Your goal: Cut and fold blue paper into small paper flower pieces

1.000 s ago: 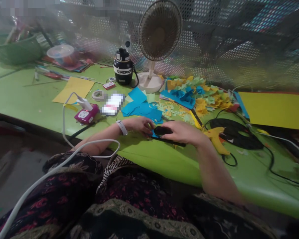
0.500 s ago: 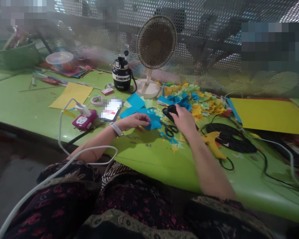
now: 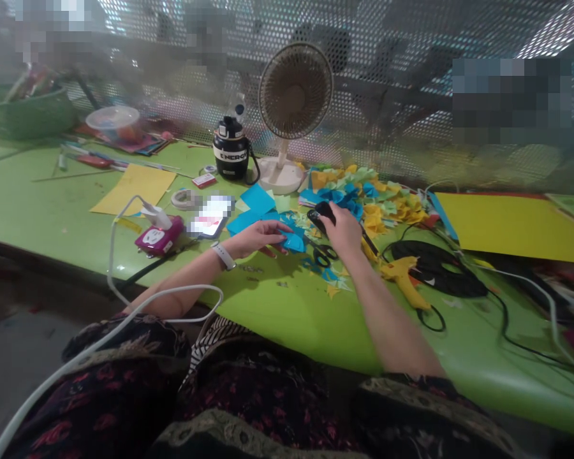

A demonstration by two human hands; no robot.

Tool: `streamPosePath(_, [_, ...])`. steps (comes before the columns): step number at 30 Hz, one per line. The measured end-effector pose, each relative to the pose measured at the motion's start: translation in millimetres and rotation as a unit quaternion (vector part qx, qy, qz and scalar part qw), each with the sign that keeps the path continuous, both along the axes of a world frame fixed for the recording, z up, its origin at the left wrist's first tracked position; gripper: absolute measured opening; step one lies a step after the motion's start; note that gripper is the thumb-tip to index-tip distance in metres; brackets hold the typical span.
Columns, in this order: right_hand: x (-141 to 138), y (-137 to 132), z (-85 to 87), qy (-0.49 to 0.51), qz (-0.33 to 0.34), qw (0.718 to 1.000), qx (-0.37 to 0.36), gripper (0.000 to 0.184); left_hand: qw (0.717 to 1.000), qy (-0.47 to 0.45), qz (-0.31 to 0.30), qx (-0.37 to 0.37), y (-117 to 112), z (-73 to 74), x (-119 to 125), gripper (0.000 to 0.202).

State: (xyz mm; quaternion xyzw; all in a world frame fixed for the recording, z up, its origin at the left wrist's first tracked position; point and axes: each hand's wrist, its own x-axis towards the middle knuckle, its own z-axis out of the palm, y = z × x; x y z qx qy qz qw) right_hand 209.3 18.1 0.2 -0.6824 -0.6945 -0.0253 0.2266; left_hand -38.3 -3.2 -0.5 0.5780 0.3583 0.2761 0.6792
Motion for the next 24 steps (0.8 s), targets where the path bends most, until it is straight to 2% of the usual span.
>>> streamPosePath(6, [-3.6,26.2,9.9,-0.017,-0.009,0.999,-0.043,0.048,0.999,-0.040,0.023,-0.011,2.9,-3.9,-1.4,0.025])
streamPosePath(9, [-9.6,29.6,9.4,-0.021,-0.009,0.998,-0.066,0.045,0.998,-0.056,0.039,-0.006,2.9,-3.0,-1.9,0.029])
streamPosePath(11, [-13.4,22.9,8.1,-0.002,0.013,0.999,-0.035,0.043,0.997,-0.062,0.043,0.000,2.1,-1.9,-1.5,0.032])
streamPosePath(13, [-16.3,8.7,8.4,0.060,0.067,0.996,0.017,0.042,0.997,-0.068,0.042,0.007,1.3,-0.9,-0.8,0.034])
streamPosePath(14, [-17.6,-0.7,9.5,0.112,0.103,0.988,0.026,0.040,0.997,-0.071,0.042,0.010,0.9,-0.6,-0.4,0.035])
streamPosePath(15, [-19.0,-11.1,11.1,0.175,0.141,0.974,0.005,0.038,0.996,-0.074,0.042,0.012,0.7,-0.3,0.0,0.036])
streamPosePath(18, [-23.9,-41.9,17.1,0.346,0.183,0.912,-0.121,0.038,0.996,-0.079,0.046,0.016,0.2,0.3,0.6,0.037])
streamPosePath(20, [-27.6,-57.2,19.8,0.397,0.183,0.886,-0.151,0.036,0.996,-0.077,0.047,0.015,-0.1,0.6,1.0,0.036])
streamPosePath(24, [-33.0,-70.5,19.2,0.443,0.170,0.863,-0.174,0.037,0.993,-0.091,0.072,-0.004,-1.2,1.2,2.7,0.037])
